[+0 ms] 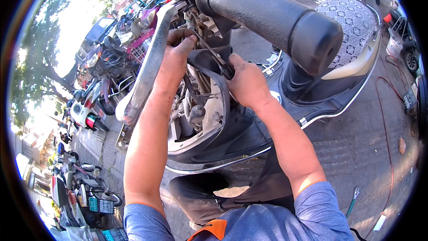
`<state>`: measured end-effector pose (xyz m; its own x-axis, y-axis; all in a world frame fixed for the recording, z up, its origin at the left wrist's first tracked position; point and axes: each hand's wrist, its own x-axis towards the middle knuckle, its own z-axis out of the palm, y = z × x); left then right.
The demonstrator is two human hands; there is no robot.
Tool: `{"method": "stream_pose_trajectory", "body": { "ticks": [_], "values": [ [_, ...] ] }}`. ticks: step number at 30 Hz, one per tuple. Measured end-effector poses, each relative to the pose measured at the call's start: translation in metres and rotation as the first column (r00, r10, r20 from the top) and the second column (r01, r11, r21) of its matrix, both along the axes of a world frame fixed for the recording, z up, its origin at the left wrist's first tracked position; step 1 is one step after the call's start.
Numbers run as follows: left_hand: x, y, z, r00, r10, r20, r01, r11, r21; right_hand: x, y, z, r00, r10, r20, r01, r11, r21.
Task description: The person manipulates electrical wires and plastic connectors inside the front panel of a scooter and uses pliers to adjust the wiring.
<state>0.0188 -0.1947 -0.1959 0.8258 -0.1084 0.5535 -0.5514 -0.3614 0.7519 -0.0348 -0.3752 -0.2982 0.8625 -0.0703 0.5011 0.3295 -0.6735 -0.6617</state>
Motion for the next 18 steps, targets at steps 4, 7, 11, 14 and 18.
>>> {"method": "stream_pose_trajectory", "body": {
  "ticks": [4,7,11,14,18],
  "values": [
    [0.002,0.005,0.002,1.000,0.010,-0.028,-0.010,1.000,0.011,0.000,-0.005,0.000,0.994,0.107,0.004,-0.107,0.992,0.073],
    [0.000,0.002,0.002,0.999,-0.031,-0.033,0.030,0.999,-0.030,0.006,-0.008,-0.008,0.979,0.181,0.098,-0.194,0.970,0.146],
    [0.002,0.005,0.000,0.998,-0.032,-0.060,0.031,0.999,-0.021,0.003,-0.011,-0.005,0.945,0.322,0.064,-0.327,0.905,0.272],
    [0.001,0.001,0.000,0.996,-0.055,-0.066,0.053,0.998,-0.036,0.001,-0.015,-0.003,0.942,0.326,0.077,-0.335,0.908,0.251],
    [-0.003,-0.002,-0.003,1.000,-0.006,-0.001,0.006,1.000,0.010,-0.006,-0.021,0.008,0.920,0.391,-0.031,-0.366,0.883,0.295]
  ]
}}
